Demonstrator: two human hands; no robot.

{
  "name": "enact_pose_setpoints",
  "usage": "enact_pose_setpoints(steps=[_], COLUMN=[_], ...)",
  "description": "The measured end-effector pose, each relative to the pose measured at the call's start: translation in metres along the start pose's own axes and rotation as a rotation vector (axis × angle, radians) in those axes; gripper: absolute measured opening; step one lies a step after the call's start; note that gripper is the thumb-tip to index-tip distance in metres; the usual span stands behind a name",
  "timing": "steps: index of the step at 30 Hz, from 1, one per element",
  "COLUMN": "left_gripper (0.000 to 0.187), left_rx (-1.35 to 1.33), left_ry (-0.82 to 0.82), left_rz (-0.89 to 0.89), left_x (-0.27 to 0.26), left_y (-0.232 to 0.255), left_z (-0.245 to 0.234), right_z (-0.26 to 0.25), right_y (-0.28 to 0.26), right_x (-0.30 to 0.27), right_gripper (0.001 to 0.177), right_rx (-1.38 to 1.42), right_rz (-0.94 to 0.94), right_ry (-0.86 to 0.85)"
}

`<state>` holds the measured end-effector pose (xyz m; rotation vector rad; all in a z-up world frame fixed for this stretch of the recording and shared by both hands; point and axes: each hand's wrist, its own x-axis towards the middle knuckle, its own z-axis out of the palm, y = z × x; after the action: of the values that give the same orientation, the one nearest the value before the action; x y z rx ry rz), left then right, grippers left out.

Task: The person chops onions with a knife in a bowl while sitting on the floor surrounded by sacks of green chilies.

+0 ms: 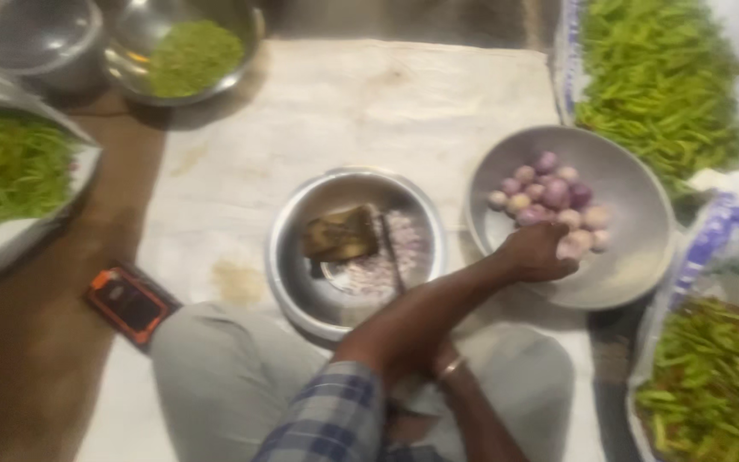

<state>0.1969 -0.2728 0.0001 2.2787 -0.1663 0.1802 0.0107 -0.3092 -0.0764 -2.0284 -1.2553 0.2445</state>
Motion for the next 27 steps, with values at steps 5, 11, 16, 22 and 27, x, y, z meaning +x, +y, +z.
enact_pose_setpoints(steps=[5, 11, 16, 22, 27], left_gripper=[0.076, 0.072, 0.063, 0.062, 0.058], left_rx=[-0.150, 0.274, 0.255, 0.383, 0.260], left_ry=[0.016, 0.159, 0.063, 0.134, 0.218], left_rz=[-0.156, -0.219, -0.274, -0.097, -0.236], left_x=[-0.101, -0.217, -0.221, -0.217, -0.212], left_y=[-0.034, -0.100, -0.127, -0.137, -0.131], left_z=[-0.168, -0.287, -0.279, -0.266, -0.254], right_z=[-0.019, -0.046, -0.052, -0.045, -0.038], right_y=[-0.027, -0.075, -0.092, -0.083, -0.085], right_x=[0.010, 0.025, 0.026, 0.018, 0.024], right_gripper=[0.036, 0.034, 0.044, 0.050, 0.051], right_rx=[0.583, 0.575, 0.722, 0.761, 0.486], right_rz=[0.847, 0.753, 0.822, 0.773, 0.639], right_ry=[-0.217, -0.103, 0.009, 0.042, 0.044])
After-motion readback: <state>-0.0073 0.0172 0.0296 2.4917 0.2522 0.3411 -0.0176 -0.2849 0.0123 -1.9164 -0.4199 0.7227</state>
